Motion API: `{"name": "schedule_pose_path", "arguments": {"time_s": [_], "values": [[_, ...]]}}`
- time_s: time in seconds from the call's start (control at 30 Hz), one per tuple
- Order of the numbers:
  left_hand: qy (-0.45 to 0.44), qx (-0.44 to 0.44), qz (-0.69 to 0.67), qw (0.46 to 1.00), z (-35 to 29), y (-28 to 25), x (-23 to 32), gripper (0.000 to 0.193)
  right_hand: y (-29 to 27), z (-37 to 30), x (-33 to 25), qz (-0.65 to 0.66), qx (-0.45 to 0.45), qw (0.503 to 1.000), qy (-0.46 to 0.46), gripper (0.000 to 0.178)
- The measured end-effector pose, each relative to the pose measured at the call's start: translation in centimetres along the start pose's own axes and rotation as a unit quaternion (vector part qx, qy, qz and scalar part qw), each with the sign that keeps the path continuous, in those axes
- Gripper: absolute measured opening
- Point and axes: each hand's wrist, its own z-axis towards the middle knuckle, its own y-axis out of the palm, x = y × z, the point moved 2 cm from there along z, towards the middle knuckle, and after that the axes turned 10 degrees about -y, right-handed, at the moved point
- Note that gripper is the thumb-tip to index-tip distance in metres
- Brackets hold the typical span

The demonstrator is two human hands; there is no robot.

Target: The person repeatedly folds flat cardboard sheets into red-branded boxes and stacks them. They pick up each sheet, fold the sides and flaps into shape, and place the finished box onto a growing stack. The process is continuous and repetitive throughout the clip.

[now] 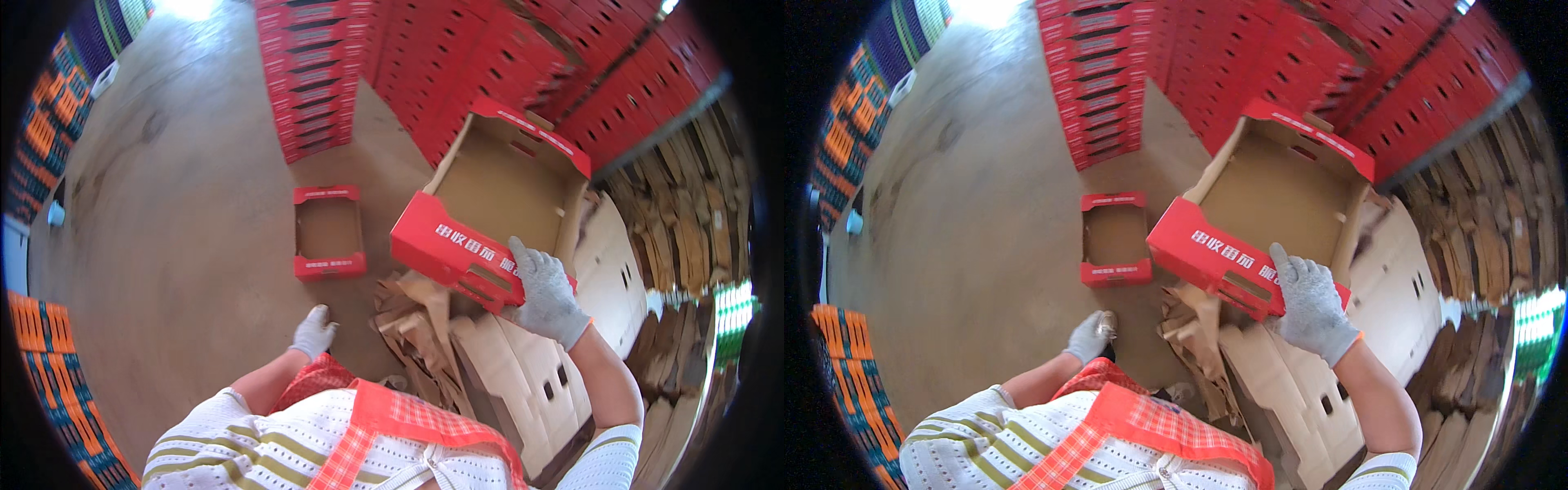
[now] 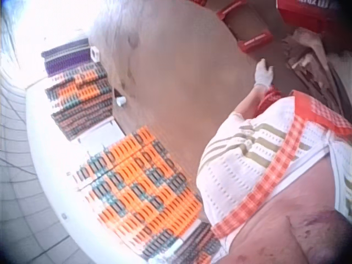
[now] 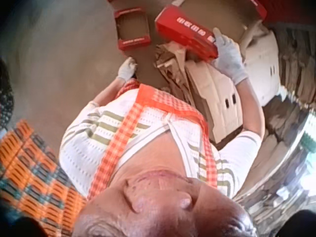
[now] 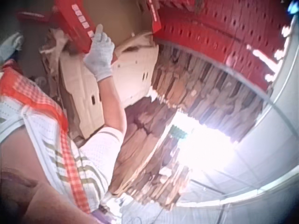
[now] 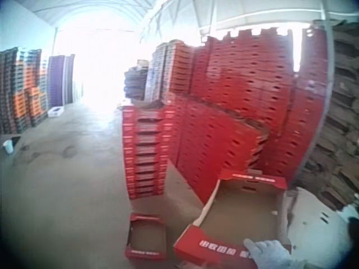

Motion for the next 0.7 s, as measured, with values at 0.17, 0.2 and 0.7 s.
{"name": "schedule_pose_path", "arguments": {"time_s": [0.17, 0.2, 0.7], "values": [[0.132, -0.153, 0.137, 0.970, 7.3, 3.4, -0.3, 0.053, 6.3, 18.1, -1.7, -0.005, -0.087, 0.995, -0.053, 0.092], [0.141, -0.178, 0.122, 0.966, 9.0, 4.0, -0.5, 0.050, 8.6, 21.4, -2.4, -0.013, -0.101, 0.992, -0.078, 0.091], [0.070, -0.254, 0.248, 0.932, 27.8, 21.6, -10.8, 0.042, 45.0, 33.7, -8.3, 0.087, -0.107, 0.975, -0.176, 0.067]]}}
